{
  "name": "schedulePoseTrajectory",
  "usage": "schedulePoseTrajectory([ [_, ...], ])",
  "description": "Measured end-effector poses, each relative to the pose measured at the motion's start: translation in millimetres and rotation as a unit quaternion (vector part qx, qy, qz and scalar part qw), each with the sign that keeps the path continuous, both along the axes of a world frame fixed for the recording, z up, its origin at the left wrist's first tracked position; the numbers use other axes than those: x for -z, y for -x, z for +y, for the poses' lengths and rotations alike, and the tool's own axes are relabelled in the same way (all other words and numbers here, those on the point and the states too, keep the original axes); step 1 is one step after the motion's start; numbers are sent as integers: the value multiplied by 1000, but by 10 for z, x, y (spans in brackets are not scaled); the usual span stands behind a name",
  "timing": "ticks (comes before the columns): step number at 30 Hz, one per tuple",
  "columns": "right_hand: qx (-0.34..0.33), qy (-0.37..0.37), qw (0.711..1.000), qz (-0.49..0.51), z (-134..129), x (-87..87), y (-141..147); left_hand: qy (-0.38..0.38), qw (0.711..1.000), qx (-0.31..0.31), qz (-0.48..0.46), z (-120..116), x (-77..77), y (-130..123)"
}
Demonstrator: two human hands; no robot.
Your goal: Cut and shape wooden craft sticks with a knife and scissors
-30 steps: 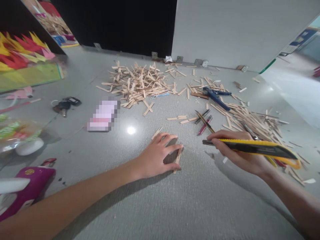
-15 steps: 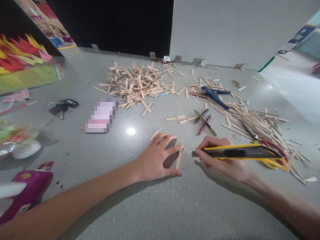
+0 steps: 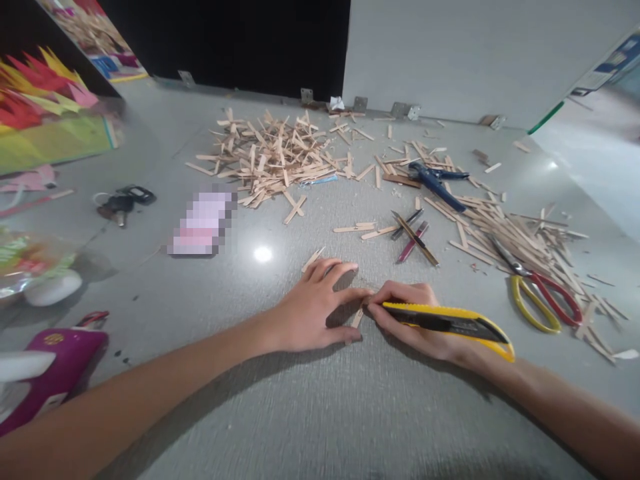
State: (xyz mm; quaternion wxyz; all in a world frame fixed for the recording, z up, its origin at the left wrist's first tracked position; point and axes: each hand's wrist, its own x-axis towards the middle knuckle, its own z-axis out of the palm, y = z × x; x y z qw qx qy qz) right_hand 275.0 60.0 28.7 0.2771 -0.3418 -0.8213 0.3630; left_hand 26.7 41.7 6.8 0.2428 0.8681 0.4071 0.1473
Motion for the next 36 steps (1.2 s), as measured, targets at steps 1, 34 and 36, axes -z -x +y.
schedulePoseTrajectory([
  [1, -2, -1, 1000, 2, 0, 4, 1, -1, 1000, 2, 2, 2, -2, -1],
  [34, -57, -60, 997, 5, 16, 77, -23, 45, 999, -15, -13, 50, -84, -128],
  [36, -52, -55, 997, 0, 14, 76, -24, 45, 999, -14, -15, 51, -74, -126],
])
